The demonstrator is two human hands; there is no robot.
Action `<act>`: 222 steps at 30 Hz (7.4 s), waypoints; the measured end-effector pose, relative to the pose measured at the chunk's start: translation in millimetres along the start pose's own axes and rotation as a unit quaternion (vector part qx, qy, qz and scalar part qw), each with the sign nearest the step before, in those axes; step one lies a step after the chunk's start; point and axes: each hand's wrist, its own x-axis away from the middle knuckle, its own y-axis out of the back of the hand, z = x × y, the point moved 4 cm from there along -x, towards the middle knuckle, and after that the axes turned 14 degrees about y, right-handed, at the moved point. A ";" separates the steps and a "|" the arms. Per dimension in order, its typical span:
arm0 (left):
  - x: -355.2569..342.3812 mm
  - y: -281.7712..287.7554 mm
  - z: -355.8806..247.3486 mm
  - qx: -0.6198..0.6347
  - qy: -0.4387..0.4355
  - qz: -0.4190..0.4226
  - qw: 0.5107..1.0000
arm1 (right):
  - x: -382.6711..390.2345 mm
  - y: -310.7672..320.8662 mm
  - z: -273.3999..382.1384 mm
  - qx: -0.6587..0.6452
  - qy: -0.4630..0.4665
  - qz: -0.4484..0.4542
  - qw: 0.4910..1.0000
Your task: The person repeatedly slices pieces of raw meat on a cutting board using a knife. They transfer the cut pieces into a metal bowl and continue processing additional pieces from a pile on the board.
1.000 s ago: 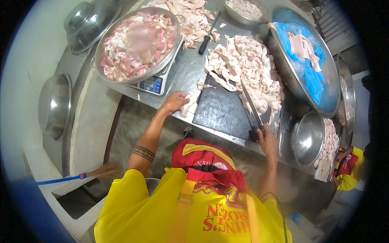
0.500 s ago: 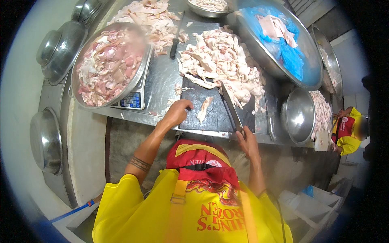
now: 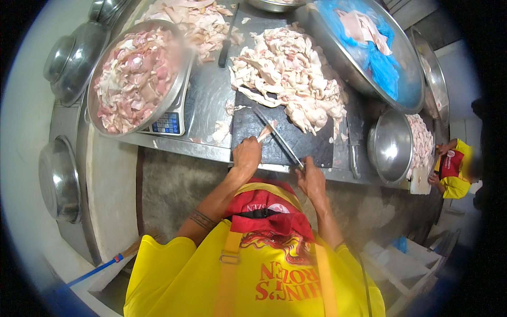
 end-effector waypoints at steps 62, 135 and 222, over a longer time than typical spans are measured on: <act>32.6 196.5 16.4 0.391 -0.163 0.188 0.886 | 50.8 -4.9 -54.1 -0.175 -0.057 0.034 0.982; -48.1 57.0 -2.5 0.139 0.121 0.244 0.952 | 49.1 -13.4 -57.0 -0.200 -0.050 0.027 0.978; -54.8 11.2 -26.7 0.172 -0.285 0.001 0.943 | 138.4 -52.1 -45.7 -0.242 -0.315 -0.320 0.860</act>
